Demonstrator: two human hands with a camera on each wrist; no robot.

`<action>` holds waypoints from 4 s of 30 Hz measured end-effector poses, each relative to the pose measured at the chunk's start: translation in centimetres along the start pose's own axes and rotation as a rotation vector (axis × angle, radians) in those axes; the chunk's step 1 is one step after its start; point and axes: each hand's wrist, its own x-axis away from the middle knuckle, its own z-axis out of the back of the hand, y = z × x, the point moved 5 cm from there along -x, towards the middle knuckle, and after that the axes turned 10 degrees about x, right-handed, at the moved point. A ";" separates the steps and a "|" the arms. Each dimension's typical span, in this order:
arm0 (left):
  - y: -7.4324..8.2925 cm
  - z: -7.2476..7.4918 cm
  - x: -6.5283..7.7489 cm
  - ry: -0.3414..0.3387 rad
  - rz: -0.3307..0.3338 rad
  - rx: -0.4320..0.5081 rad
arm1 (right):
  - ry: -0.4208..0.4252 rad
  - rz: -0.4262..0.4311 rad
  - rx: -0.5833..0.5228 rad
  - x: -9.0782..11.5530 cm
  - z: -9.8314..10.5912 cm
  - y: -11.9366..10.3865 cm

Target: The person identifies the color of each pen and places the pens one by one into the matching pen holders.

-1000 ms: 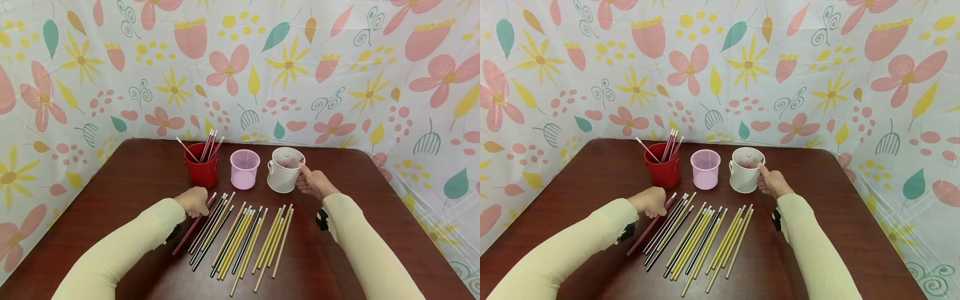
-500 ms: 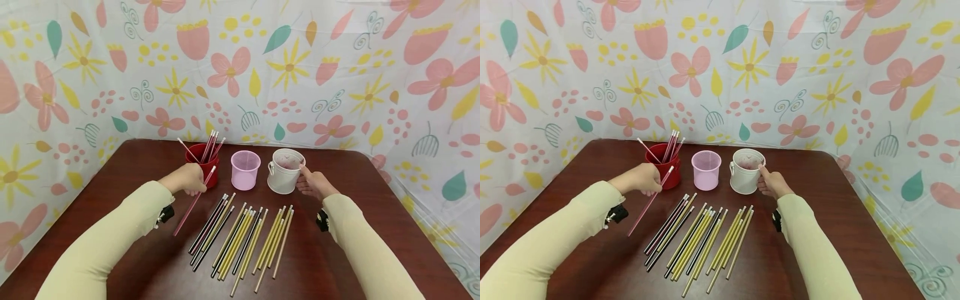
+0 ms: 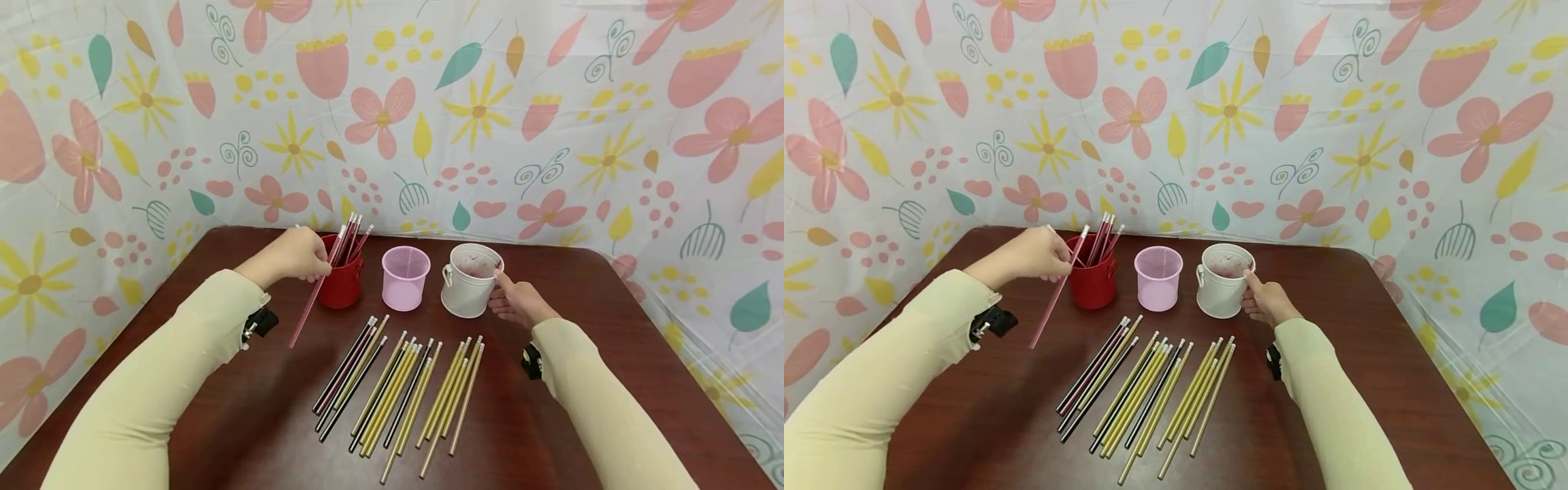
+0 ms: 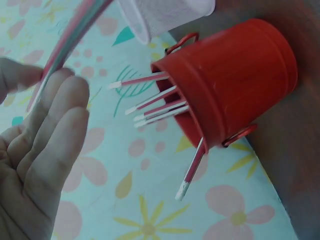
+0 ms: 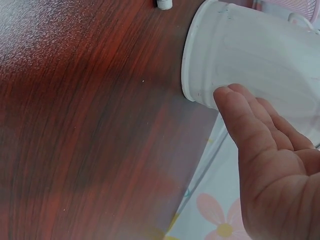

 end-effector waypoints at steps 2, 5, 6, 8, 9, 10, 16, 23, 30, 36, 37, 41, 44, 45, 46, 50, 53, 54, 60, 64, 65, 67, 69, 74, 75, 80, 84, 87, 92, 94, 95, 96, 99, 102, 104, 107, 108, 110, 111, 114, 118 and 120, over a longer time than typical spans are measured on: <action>0.1 0.8 0.0 0.061 -0.015 0.005 | 0.002 0.003 -0.001 0.0 0.0 0.0; 0.2 2.0 -0.1 0.178 -0.042 0.013 | 0.002 0.002 -0.005 -0.1 0.0 0.0; 0.2 2.4 -0.2 0.222 -0.050 0.015 | 0.005 0.002 -0.003 -0.1 0.0 0.0; 0.3 3.3 -0.4 0.309 -0.056 0.026 | 0.010 0.000 -0.001 -0.1 0.1 0.0; 0.4 3.8 -0.5 0.350 -0.053 0.039 | 0.012 0.001 0.002 -0.1 0.1 0.0; 0.5 4.2 -0.6 0.391 -0.048 0.056 | 0.015 0.002 0.005 -0.1 0.1 0.0; 1.2 6.1 -1.7 0.556 -0.036 0.123 | 0.017 -0.008 0.005 0.0 0.3 0.0; 1.3 5.2 -3.5 0.532 -0.009 0.088 | 0.024 0.002 0.012 -0.1 0.2 -0.1; 0.8 2.9 -4.6 0.485 -0.036 0.016 | 0.040 -0.005 0.022 0.0 0.2 0.1; -0.6 1.1 -4.8 0.427 -0.029 -0.009 | 0.041 -0.003 0.028 0.2 0.2 0.2; -0.8 0.8 -4.9 0.416 -0.025 -0.011 | 0.040 0.002 0.028 0.2 0.2 0.2; -1.7 -0.1 -5.3 0.370 -0.022 -0.025 | 0.042 0.008 0.028 0.3 0.1 0.0; -2.2 -1.1 -5.7 0.339 -0.015 -0.009 | 0.045 0.010 0.027 0.2 0.2 -0.1; -2.3 -1.4 -5.8 0.326 -0.009 -0.002 | 0.046 0.011 0.027 0.1 0.2 -0.1; -2.5 -1.8 -5.9 0.315 -0.001 0.003 | 0.045 0.013 0.028 0.1 0.2 -0.2; -2.5 -2.8 -6.2 0.264 0.025 -0.003 | 0.041 0.020 0.030 0.1 0.1 -0.3; -2.6 -3.1 -6.5 0.252 0.047 -0.002 | 0.039 0.022 0.029 0.1 0.1 -0.3; -2.7 -3.3 -6.6 0.249 0.053 -0.004 | 0.038 0.023 0.028 0.0 0.1 -0.3; -3.1 -4.2 -7.1 0.231 0.074 -0.006 | 0.043 0.013 0.020 -0.1 0.0 -0.1; -3.1 -4.4 -7.2 0.243 0.074 0.004 | 0.041 0.003 0.016 -0.1 0.0 0.0; -3.1 -4.5 -7.2 0.248 0.070 0.002 | 0.040 0.001 0.013 -0.1 0.0 0.0; -3.1 -4.4 -7.1 0.247 0.066 -0.004 | 0.038 0.000 0.006 -0.1 0.0 0.0; -3.2 -4.4 -7.0 0.243 0.056 -0.021 | 0.038 0.002 0.007 -0.1 0.0 0.0; -3.4 -3.7 -6.3 0.263 0.048 -0.042 | 0.045 0.008 0.015 -0.1 0.0 -0.1; -3.4 -3.5 -6.1 0.276 0.053 -0.040 | 0.046 0.006 0.012 -0.1 0.0 -0.1; -3.5 -2.4 -5.0 0.353 0.086 0.005 | 0.041 0.007 0.005 -0.1 0.1 -0.2; -3.3 -2.2 -4.1 0.377 0.064 0.035 | 0.049 0.000 0.004 -0.1 0.1 -0.1; -2.4 -2.6 -3.2 0.373 -0.009 0.018 | 0.049 -0.006 0.009 -0.2 0.2 0.0; -0.5 -4.5 -1.6 0.296 -0.133 -0.037 | 0.039 -0.003 0.009 -0.2 0.0 -0.1; -0.1 -5.6 -1.1 0.220 -0.146 -0.036 | 0.040 -0.004 0.007 -0.2 -0.1 -0.1; 0.0 -6.3 -0.9 0.178 -0.148 -0.032 | 0.041 -0.004 0.006 -0.2 -0.1 -0.2; 0.0 -6.9 -0.8 0.138 -0.148 -0.025 | 0.044 -0.005 0.008 -0.3 -0.1 -0.2; -0.2 -8.9 -0.5 0.041 -0.120 -0.006 | 0.049 -0.009 0.006 -0.3 0.0 0.0; -0.8 -10.9 -0.2 -0.027 -0.066 0.006 | 0.052 -0.009 0.009 -0.4 0.1 0.1; -1.3 -12.1 -0.1 -0.062 -0.041 0.002 | 0.054 -0.010 0.010 -0.4 0.1 0.2; -1.7 -13.5 0.0 -0.096 -0.030 -0.016 | 0.057 0.000 0.012 -0.4 0.1 0.3; -1.7 -13.8 0.0 -0.102 -0.031 -0.027 | 0.058 0.003 0.011 -0.4 0.2 0.3; -1.6 -14.3 -0.2 -0.110 -0.041 -0.048 | 0.063 0.009 0.012 -0.3 0.3 0.4; -1.6 -14.6 -0.3 -0.119 -0.038 -0.061 | 0.063 0.011 0.012 -0.2 0.4 0.5; -1.8 -15.3 -0.7 -0.153 0.008 -0.088 | 0.062 0.009 0.018 -0.2 0.4 0.6; -2.5 -15.8 -1.0 -0.175 0.085 -0.114 | 0.060 0.003 0.014 -0.2 0.0 0.6; -2.7 -15.9 -1.1 -0.172 0.105 -0.119 | 0.058 0.003 0.011 -0.2 -0.1 0.5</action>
